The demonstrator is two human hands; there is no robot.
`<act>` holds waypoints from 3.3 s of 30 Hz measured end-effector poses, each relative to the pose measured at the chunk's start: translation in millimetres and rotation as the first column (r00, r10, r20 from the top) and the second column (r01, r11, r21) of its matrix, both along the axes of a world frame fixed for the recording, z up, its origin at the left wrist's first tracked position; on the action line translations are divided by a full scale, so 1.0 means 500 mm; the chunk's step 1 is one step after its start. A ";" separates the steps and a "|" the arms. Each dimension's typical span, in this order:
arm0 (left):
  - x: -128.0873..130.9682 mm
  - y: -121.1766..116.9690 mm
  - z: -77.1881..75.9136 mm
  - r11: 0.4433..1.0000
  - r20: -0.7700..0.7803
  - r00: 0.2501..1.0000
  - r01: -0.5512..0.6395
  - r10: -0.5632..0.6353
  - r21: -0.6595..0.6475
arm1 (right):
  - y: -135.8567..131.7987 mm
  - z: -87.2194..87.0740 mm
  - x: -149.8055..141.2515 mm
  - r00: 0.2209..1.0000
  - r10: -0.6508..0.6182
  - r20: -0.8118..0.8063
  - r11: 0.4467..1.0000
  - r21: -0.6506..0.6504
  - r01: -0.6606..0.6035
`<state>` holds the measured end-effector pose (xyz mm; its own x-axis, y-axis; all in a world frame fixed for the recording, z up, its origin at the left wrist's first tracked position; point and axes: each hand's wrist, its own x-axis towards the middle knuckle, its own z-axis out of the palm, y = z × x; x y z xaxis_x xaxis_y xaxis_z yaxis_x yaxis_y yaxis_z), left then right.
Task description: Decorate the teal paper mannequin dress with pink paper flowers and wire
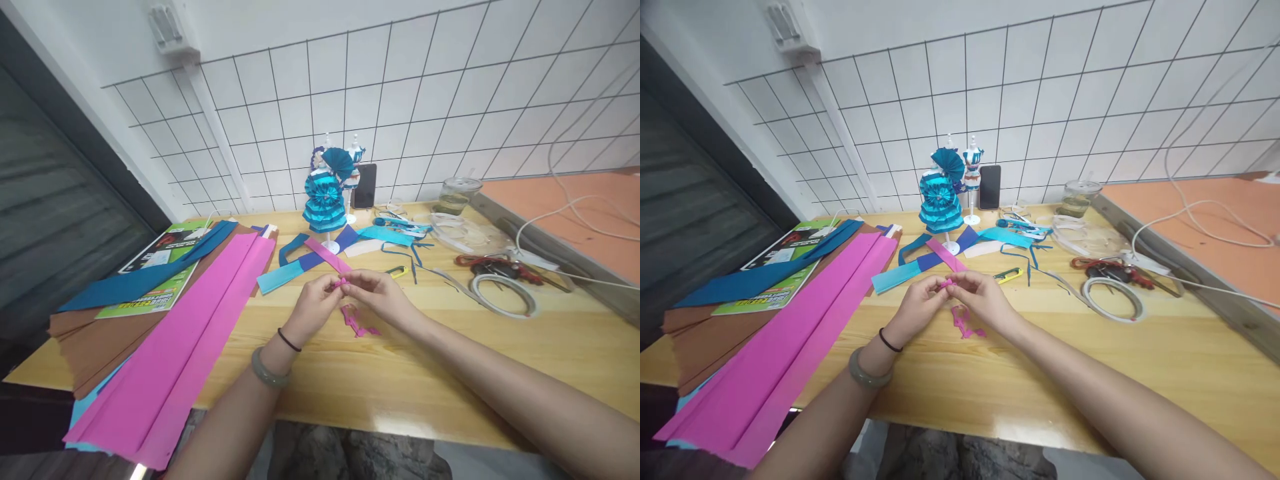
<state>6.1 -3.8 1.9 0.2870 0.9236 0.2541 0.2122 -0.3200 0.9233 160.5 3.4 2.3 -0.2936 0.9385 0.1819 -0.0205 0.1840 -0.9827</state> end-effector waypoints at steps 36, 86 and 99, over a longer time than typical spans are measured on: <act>-0.002 0.027 -0.015 0.951 0.241 0.970 0.037 0.040 -0.307 | -0.003 -0.039 -0.005 0.903 -0.143 -0.404 0.909 -0.414 -0.042; -0.006 0.027 -0.017 0.946 0.237 0.972 0.066 0.012 -0.316 | -0.010 -0.039 -0.009 0.920 -0.133 -0.370 0.932 -0.362 -0.011; -0.014 0.017 -0.010 0.712 0.440 0.898 0.307 0.002 -0.631 | -0.005 -0.042 0.024 0.852 -0.387 0.352 0.742 0.667 0.061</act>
